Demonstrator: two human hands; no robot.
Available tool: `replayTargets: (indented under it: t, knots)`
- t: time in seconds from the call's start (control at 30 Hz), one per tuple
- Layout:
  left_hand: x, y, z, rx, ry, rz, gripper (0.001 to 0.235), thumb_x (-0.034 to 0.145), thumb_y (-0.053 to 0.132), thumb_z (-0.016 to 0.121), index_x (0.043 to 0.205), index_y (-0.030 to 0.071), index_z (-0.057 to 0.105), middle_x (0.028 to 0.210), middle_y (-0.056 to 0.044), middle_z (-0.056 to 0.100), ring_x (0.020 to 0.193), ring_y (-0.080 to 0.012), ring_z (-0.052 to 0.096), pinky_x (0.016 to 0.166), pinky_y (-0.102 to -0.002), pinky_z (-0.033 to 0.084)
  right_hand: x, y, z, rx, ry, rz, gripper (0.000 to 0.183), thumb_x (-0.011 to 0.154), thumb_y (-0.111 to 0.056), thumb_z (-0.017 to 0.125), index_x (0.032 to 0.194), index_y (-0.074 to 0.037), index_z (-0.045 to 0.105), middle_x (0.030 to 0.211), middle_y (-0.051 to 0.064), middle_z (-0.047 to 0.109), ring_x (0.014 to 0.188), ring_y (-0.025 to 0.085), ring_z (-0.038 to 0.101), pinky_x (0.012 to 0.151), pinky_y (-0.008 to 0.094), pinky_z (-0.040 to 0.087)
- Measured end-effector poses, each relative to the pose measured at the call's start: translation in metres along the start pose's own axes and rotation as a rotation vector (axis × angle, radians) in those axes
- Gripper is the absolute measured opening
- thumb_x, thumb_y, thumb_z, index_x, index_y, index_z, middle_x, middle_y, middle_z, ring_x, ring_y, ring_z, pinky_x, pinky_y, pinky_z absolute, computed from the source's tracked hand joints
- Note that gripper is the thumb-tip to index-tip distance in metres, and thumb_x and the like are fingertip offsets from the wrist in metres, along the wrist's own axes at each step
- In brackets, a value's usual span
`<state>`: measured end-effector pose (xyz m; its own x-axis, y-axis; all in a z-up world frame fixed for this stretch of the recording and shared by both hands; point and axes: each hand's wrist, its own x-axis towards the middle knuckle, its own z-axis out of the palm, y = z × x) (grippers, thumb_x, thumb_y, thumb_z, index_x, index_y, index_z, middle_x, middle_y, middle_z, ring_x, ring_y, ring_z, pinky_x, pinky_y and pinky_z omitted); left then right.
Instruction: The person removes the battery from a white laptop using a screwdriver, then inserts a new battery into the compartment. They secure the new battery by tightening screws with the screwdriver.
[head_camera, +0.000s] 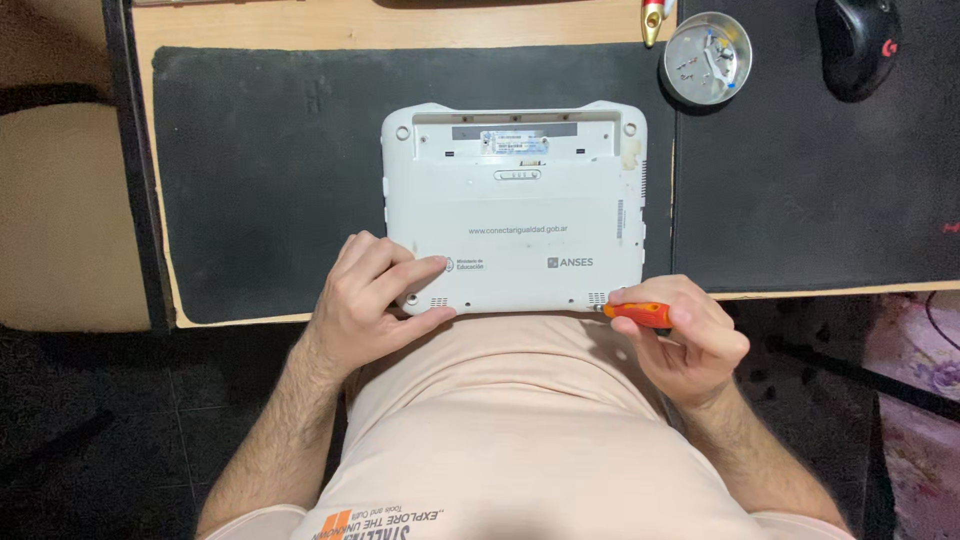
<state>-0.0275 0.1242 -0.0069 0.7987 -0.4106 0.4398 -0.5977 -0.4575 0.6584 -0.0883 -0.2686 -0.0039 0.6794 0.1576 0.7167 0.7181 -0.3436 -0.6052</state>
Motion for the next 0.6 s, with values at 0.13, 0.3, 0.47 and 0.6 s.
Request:
replayTargets:
  t: [0.13, 0.3, 0.47, 0.6]
  knots:
    - [0.003, -0.005, -0.001, -0.057, -0.018, -0.018, 0.045, 0.099, 0.037, 0.107, 0.134, 0.012, 0.092, 0.092, -0.005, 0.063, 0.082, -0.0266, 0.06, 0.083, -0.043, 0.06, 0.001, 0.001, 0.001, -0.015, -0.024, -0.025, 0.065, 0.1, 0.001, 0.095, 0.15, -0.007, 0.054, 0.097, 0.031, 0.09, 0.068, 0.042, 0.081, 0.06, 0.052, 0.067]
    - [0.005, -0.009, 0.0, -0.109, -0.026, -0.052, 0.047, 0.092, 0.035, 0.113, 0.13, 0.015, 0.094, 0.089, -0.004, 0.062, 0.079, -0.0249, 0.059, 0.08, -0.042, 0.06, 0.001, 0.007, 0.01, -0.017, -0.032, -0.095, 0.06, 0.105, -0.002, 0.092, 0.152, -0.011, 0.057, 0.099, 0.028, 0.091, 0.066, 0.041, 0.08, 0.057, 0.052, 0.067]
    - [0.004, -0.011, 0.0, -0.116, -0.023, -0.063, 0.048, 0.089, 0.036, 0.115, 0.127, 0.016, 0.095, 0.089, -0.004, 0.063, 0.079, -0.0242, 0.06, 0.079, -0.042, 0.061, 0.003, 0.008, 0.015, -0.072, -0.037, -0.16, 0.058, 0.105, -0.003, 0.094, 0.149, -0.012, 0.058, 0.101, 0.025, 0.092, 0.066, 0.038, 0.081, 0.058, 0.049, 0.067]
    - [0.004, -0.011, -0.001, -0.119, -0.028, -0.056, 0.048, 0.088, 0.037, 0.115, 0.126, 0.016, 0.095, 0.09, -0.004, 0.064, 0.078, -0.025, 0.06, 0.078, -0.043, 0.061, 0.004, 0.005, 0.014, -0.114, -0.073, -0.168, 0.063, 0.103, -0.001, 0.096, 0.152, -0.014, 0.059, 0.103, 0.024, 0.093, 0.065, 0.038, 0.08, 0.056, 0.049, 0.065]
